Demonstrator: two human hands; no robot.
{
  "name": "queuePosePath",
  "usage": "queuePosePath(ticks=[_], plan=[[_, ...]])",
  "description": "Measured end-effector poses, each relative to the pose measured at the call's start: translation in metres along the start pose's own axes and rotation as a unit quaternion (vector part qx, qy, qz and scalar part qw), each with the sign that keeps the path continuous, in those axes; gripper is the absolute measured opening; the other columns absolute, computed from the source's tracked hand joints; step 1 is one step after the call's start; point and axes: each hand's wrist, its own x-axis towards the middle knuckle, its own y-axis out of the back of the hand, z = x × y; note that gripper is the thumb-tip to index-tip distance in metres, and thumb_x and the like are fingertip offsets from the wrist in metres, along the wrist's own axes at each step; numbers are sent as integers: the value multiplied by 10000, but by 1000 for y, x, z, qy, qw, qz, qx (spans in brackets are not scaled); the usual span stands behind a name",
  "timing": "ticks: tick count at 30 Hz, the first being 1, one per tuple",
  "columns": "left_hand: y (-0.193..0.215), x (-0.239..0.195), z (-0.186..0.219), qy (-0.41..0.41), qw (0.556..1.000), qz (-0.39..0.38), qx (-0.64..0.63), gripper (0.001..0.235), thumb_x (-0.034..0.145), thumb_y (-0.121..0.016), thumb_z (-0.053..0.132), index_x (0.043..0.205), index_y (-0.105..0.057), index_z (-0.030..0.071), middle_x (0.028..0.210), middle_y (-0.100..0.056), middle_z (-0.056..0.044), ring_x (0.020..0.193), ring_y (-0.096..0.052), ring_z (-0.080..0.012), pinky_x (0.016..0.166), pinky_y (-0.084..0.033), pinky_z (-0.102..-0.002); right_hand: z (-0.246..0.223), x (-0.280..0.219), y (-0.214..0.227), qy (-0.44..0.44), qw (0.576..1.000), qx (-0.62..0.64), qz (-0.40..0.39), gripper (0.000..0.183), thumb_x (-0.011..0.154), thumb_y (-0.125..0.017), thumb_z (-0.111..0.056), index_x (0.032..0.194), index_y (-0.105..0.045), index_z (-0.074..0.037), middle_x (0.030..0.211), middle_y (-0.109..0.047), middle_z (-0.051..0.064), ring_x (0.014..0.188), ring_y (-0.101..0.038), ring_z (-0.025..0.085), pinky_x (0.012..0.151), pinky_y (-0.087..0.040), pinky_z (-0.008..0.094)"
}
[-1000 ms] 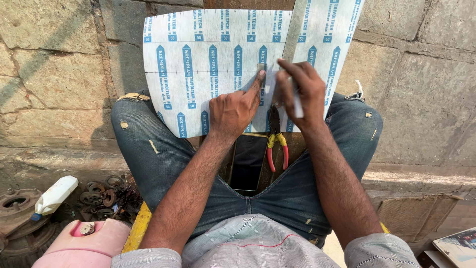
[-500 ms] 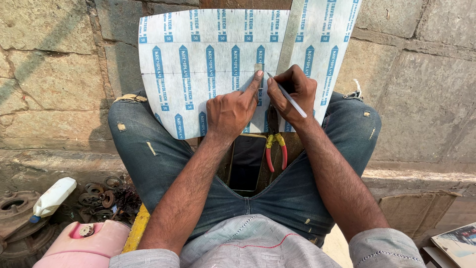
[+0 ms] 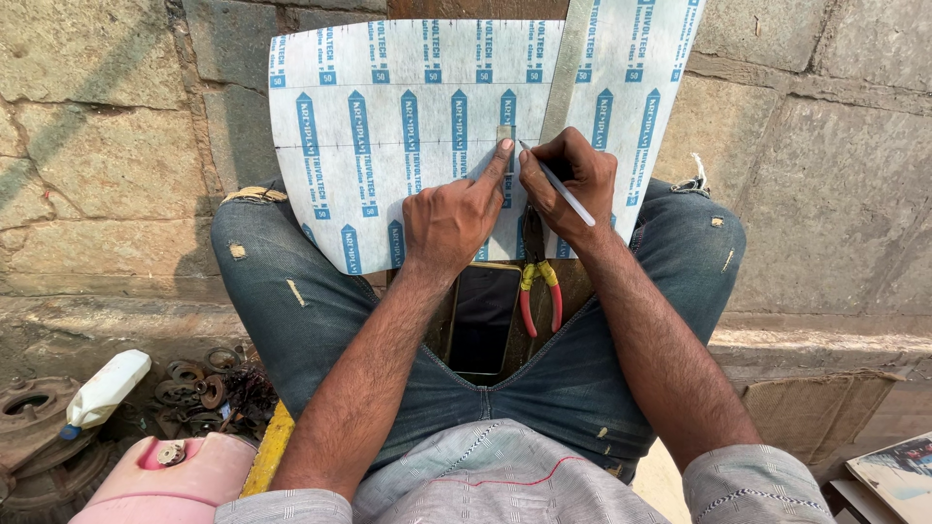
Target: The person uses a metal ruler and a white marker to draw straight lines on a branded protective sheet placed on their lap. They repeatedly reposition the ruler and mark multiple parallel lines across the sheet.
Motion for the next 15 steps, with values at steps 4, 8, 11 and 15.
queuePosePath(ticks=[4, 8, 11, 15], plan=[[0, 0, 0, 1, 1000, -2, 5, 590, 1007, -724, 257, 1552, -501, 239, 512, -519, 45, 407, -502, -56, 349, -479, -300, -1, 1, -1, 6, 1000, -4, -6, 220, 1025, -787, -130, 916, -623, -32, 730, -719, 90, 670, -748, 136, 540, -583, 269], [1, 1, 0, 4, 1000, -6, -2, 580, 1011, -722, 256, 1549, -506, 241, 513, -518, 49, 407, -500, -52, 347, -474, -295, -2, 2, -1, 8, 1000, -4, -13, 216, 1033, -784, -138, 931, -626, -31, 758, -724, 96, 701, -757, 140, 569, -605, 267], [1, 0, 1, 2, 1000, -6, 3, 585, 1008, -723, 256, 1551, -507, 233, 513, -516, 48, 407, -498, -51, 348, -472, -294, -2, 2, -1, -3, 1000, 0, -16, 226, 1027, -788, -139, 916, -625, -31, 734, -714, 95, 681, -751, 143, 556, -599, 273], [3, 1, 2, 5, 1000, -8, 10, 583, 1003, -724, 258, 1546, -511, 242, 510, -514, 47, 406, -495, -53, 349, -473, -300, -3, 2, 0, -9, 1000, -8, -25, 218, 999, -779, -128, 889, -618, -30, 717, -709, 96, 651, -741, 149, 536, -583, 285]])
